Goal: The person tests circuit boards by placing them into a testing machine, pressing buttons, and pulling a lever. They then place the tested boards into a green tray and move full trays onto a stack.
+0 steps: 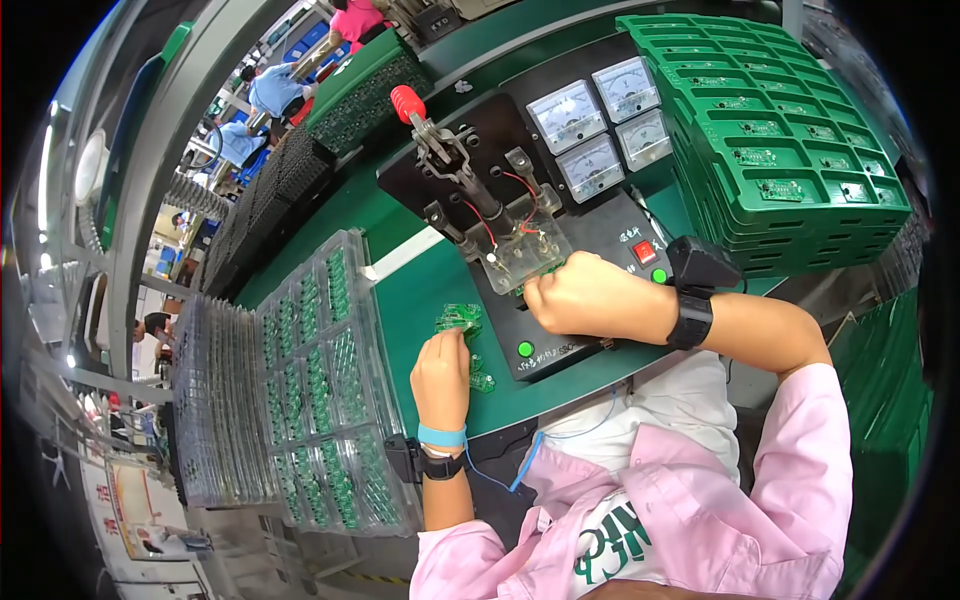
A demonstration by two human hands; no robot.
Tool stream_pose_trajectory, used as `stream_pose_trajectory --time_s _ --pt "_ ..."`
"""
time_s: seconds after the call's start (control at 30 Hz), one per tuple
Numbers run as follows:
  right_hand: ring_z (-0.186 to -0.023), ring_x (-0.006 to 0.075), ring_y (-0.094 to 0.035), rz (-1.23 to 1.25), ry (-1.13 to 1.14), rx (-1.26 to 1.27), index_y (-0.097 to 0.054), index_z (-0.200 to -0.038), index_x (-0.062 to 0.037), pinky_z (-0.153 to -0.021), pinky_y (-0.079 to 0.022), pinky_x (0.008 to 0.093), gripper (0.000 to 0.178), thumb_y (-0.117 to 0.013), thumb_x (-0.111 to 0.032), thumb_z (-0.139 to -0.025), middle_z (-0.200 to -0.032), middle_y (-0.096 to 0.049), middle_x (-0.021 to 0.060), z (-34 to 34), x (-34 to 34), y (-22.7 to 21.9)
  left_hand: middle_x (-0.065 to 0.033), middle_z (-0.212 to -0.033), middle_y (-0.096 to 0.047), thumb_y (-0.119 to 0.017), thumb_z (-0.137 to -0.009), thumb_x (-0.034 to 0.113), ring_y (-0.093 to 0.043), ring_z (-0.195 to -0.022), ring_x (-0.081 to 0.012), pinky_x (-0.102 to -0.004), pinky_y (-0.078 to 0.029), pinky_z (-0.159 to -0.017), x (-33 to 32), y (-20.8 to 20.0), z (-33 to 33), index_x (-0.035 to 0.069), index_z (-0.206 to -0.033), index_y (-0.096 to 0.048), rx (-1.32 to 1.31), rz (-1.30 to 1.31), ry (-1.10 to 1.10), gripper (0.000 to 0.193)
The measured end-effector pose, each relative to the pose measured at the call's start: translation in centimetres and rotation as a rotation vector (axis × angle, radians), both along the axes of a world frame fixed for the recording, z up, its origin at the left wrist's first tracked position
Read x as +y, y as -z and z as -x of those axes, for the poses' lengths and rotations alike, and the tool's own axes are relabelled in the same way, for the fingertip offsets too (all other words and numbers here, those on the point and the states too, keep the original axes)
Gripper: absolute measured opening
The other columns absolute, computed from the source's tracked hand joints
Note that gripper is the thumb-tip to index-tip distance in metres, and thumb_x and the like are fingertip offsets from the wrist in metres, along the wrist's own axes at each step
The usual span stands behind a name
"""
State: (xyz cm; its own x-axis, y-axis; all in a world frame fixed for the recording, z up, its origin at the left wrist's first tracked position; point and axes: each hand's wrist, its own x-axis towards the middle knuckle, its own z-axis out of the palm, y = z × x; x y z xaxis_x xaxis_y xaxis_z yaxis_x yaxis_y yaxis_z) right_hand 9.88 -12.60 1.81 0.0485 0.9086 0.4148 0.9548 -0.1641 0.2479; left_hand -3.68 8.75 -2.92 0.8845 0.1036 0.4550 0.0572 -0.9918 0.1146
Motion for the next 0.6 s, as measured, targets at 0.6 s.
stream_pose_trajectory --time_s 0.6 --pt "-0.047 0.0192 -0.05 -0.379 0.228 0.206 -0.061 -0.083 -0.002 -0.042 -0.039 0.0319 0.021 -0.066 0.002 -0.063 -0.062 -0.05 0.0044 1.2 -17.0 -2.6 -0.0173 -0.105 -0.067 -0.069 -0.082 0.009 -0.067 -0.094 -0.0311 -0.037 -0.054 -0.08 -9.2 -3.0 -5.7 -0.003 -0.102 -0.065 -0.133 0.002 0.319 0.024"
